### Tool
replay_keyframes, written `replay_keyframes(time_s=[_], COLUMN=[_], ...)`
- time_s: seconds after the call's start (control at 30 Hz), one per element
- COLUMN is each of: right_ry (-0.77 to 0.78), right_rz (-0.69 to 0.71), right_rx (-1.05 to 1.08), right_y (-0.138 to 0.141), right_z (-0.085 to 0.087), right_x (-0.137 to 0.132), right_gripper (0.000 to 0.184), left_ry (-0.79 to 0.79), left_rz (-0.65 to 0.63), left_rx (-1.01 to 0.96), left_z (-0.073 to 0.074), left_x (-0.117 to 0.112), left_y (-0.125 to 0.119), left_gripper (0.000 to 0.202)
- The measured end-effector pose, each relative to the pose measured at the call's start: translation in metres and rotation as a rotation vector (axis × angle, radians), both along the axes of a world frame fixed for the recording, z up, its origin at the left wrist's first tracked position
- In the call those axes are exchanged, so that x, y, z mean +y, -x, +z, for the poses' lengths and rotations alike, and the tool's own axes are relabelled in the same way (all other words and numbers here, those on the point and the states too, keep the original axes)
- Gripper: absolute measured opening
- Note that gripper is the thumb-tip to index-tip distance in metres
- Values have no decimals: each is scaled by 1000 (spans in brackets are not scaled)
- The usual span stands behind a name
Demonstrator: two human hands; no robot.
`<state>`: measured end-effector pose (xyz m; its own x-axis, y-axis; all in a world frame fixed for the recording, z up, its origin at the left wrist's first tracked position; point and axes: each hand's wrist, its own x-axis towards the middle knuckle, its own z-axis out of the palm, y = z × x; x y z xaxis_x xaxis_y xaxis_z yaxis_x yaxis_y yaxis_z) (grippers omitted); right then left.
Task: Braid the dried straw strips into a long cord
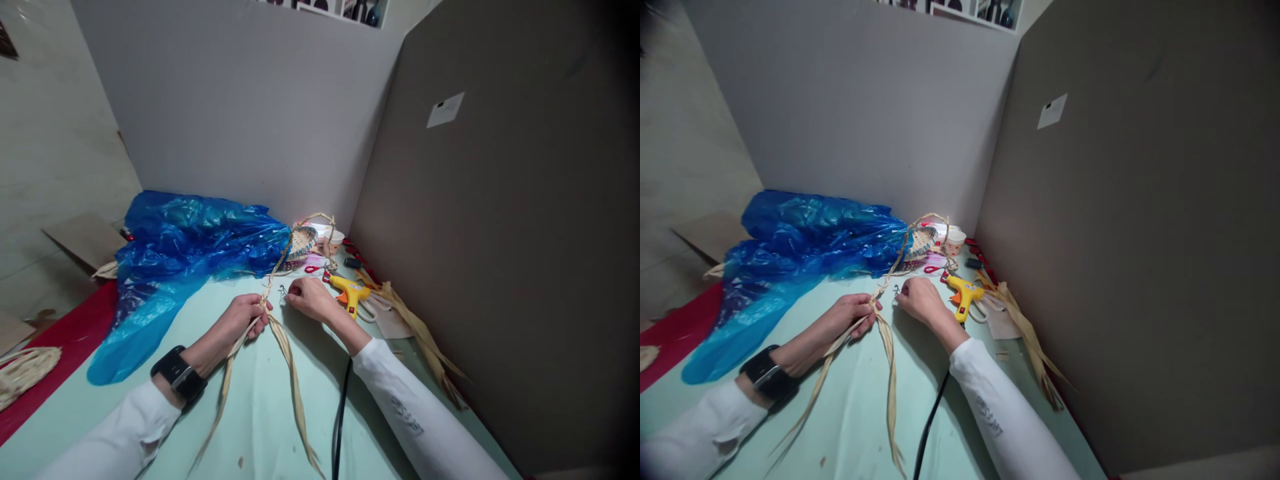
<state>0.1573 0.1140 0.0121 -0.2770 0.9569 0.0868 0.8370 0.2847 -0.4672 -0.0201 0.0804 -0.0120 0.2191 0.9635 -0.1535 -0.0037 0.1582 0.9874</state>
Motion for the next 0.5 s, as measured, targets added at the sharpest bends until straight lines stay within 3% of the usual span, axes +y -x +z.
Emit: replay_keyframes(time_s=[0.3,0.5], right_ry=[41,12], right_rz=[46,-68], right_rx=[193,403], right_y=[3,13], right_z=[-4,9], right_x=[-1,-2], right_gripper=[14,22], left_ry=[-101,-290], left_rz=[1,-119], left_rx=[101,313], left_z=[5,19], left_x=[15,8], left_y=[-1,-15], left_gripper=[14,16])
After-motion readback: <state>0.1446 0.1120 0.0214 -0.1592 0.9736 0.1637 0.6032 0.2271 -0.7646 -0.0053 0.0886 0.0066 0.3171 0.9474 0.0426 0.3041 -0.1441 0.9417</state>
